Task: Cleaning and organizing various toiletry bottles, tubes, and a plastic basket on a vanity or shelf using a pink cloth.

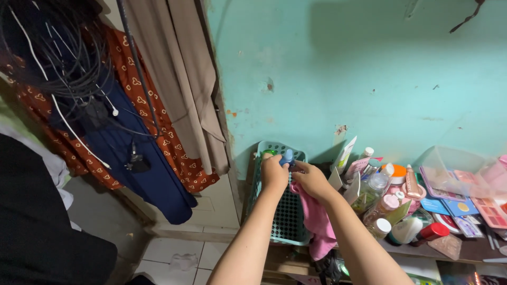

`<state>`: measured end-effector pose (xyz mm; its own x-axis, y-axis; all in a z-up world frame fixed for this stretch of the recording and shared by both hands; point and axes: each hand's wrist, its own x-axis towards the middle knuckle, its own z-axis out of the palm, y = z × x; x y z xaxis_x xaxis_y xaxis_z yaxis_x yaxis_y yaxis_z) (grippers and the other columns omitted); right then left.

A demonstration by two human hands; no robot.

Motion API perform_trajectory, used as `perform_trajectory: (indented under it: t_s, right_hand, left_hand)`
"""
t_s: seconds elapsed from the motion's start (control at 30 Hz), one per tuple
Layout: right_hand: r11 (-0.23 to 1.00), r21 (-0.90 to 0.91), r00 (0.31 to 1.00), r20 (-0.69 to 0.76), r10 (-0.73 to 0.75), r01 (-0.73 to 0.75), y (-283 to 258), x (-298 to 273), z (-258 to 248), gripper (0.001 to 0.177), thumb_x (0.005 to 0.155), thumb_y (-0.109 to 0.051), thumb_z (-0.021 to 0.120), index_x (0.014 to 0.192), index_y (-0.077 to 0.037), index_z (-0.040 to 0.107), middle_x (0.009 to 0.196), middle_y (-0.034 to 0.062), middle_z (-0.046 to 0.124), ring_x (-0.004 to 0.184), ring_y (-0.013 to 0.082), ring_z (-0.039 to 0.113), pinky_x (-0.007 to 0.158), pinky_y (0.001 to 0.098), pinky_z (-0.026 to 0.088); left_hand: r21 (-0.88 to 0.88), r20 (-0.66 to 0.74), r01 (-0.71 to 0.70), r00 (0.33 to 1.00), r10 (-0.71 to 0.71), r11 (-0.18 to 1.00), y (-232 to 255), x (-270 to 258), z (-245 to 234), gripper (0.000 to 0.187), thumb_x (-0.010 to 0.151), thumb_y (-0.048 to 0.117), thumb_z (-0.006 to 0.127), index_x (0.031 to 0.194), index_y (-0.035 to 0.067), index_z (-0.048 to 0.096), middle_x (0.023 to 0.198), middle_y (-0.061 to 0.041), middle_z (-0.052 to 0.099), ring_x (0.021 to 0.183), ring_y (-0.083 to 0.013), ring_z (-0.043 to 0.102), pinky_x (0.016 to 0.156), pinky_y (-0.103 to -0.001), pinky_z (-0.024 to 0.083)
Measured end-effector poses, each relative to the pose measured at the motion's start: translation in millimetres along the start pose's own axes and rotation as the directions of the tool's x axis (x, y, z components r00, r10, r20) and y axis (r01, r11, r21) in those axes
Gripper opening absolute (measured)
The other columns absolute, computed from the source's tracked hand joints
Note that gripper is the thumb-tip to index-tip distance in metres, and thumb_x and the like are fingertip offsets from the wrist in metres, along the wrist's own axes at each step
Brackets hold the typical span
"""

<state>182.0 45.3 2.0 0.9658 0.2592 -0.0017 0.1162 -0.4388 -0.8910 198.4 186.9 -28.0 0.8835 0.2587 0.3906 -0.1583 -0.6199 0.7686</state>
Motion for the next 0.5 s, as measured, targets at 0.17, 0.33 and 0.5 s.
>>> perform_trajectory:
  t_s: [0.17, 0.33, 0.5]
  right_hand:
    - [0.996, 0.090, 1.000, -0.002, -0.020, 0.021, 20, 19, 8, 0.060, 0.089, -0.012, 0.063, 0.147, -0.003, 0.051, 0.118, 0.0109, 0.075, 0.092, 0.0149, 0.069, 0.085, 0.0293, 0.054]
    - [0.999, 0.002, 0.999, -0.030, -0.037, 0.037, 22, 26, 12, 0.065, 0.087, -0.012, 0.063, 0.150, -0.006, 0.048, 0.128, 0.0097, 0.071, 0.093, 0.0159, 0.070, 0.086, 0.0290, 0.054]
    - [1.000, 0.011, 0.998, -0.053, -0.022, 0.022, 8, 21, 15, 0.069, 0.086, -0.008, 0.061, 0.153, -0.008, 0.042, 0.137, 0.0086, 0.067, 0.096, 0.0141, 0.069, 0.085, 0.0287, 0.055]
  left_hand:
    - [-0.021, -0.028, -0.073, 0.997, 0.072, 0.997, -18, 10, 6, 0.027, 0.076, 0.004, 0.081, 0.100, -0.004, 0.072, 0.109, -0.023, 0.061, 0.093, -0.0409, 0.068, 0.081, -0.044, 0.054]
    - [-0.141, 0.044, -0.002, 0.999, 0.009, 0.990, -30, 16, 14, 0.041, 0.081, -0.002, 0.074, 0.121, -0.005, 0.068, 0.118, -0.020, 0.059, 0.089, -0.0317, 0.073, 0.078, -0.037, 0.058]
    - [-0.210, 0.086, 0.004, 0.996, 0.014, 0.978, -31, 17, 14, 0.047, 0.082, -0.005, 0.069, 0.129, -0.004, 0.064, 0.119, -0.017, 0.061, 0.086, -0.0248, 0.075, 0.076, -0.033, 0.059]
